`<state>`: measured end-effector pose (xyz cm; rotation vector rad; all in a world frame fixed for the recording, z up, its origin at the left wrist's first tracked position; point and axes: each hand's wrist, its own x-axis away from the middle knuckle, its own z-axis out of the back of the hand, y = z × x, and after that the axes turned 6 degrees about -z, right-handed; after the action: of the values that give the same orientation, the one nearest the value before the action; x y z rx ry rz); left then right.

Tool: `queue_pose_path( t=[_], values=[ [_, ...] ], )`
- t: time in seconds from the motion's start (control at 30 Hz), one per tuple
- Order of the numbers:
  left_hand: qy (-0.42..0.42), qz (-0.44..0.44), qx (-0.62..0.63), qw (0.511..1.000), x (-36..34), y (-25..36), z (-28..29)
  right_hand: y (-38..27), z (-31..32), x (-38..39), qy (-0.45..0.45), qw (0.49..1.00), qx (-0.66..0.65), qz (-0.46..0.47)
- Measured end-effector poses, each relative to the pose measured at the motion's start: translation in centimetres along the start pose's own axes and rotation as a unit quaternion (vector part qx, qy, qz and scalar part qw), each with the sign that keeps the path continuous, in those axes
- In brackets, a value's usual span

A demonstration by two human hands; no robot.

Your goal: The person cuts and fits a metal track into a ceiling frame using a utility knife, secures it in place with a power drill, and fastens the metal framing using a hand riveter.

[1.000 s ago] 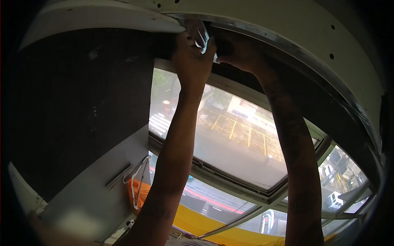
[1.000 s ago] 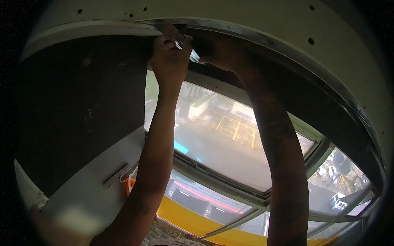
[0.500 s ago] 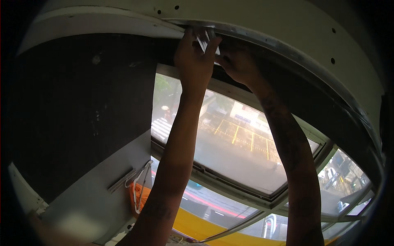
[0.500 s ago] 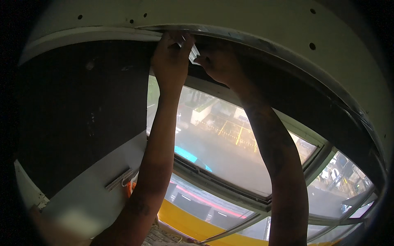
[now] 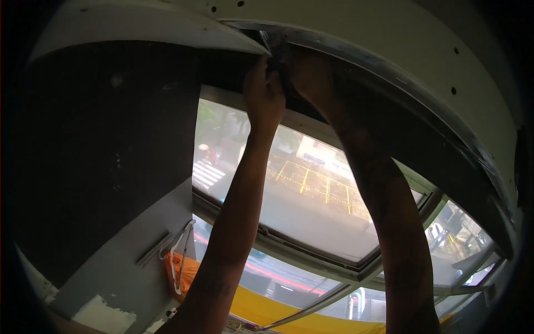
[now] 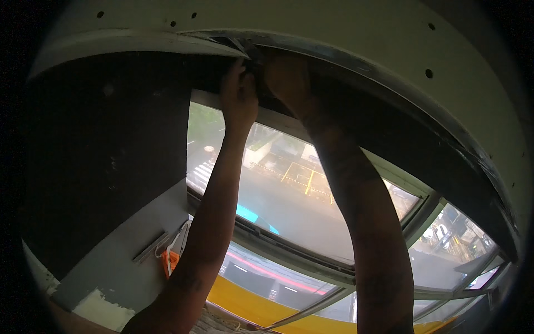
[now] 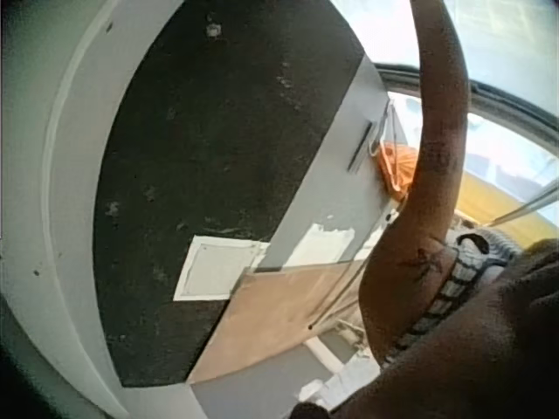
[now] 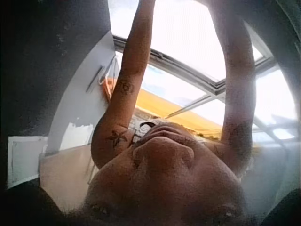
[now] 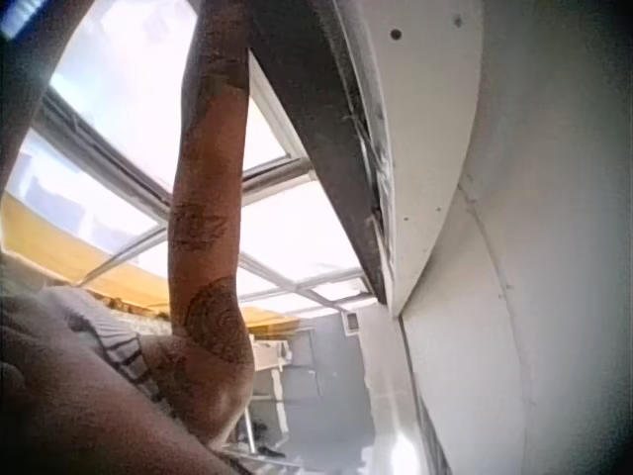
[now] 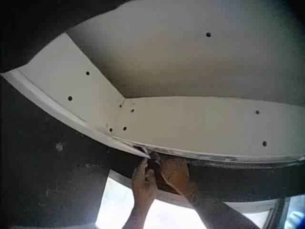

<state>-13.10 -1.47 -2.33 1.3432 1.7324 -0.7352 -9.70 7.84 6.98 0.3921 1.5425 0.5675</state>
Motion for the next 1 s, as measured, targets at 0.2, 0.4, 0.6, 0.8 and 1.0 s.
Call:
queue_pose_path(
  t=[0.2, 0.4, 0.6, 0.8, 1.0],
  values=[
    [0.008, 0.053, 0.010, 0.999, 0.2, -1.9, -2.3, 1.1, 0.7, -0.7, -0.117, 0.993, -0.005, 0.017],
    [0.036, 0.124, 0.062, 0.990, 0.5, -2.3, -3.4, 1.9, 1.3, -0.1, -0.196, 0.977, -0.078, -0.030],
    [0.062, 0.070, 0.009, 0.996, 1.1, -1.7, -4.1, 1.8, 0.4, 0.4, -0.146, 0.977, -0.135, -0.072],
    [0.070, 0.091, 0.016, 0.993, 1.3, -2.8, -4.3, 1.5, -1.0, 1.0, -0.073, 0.993, -0.089, -0.041],
    [0.048, 0.089, 0.009, 0.995, 1.6, -2.7, -4.2, 2.4, -1.2, 1.1, -0.056, 0.998, -0.020, -0.018]
  ],
)
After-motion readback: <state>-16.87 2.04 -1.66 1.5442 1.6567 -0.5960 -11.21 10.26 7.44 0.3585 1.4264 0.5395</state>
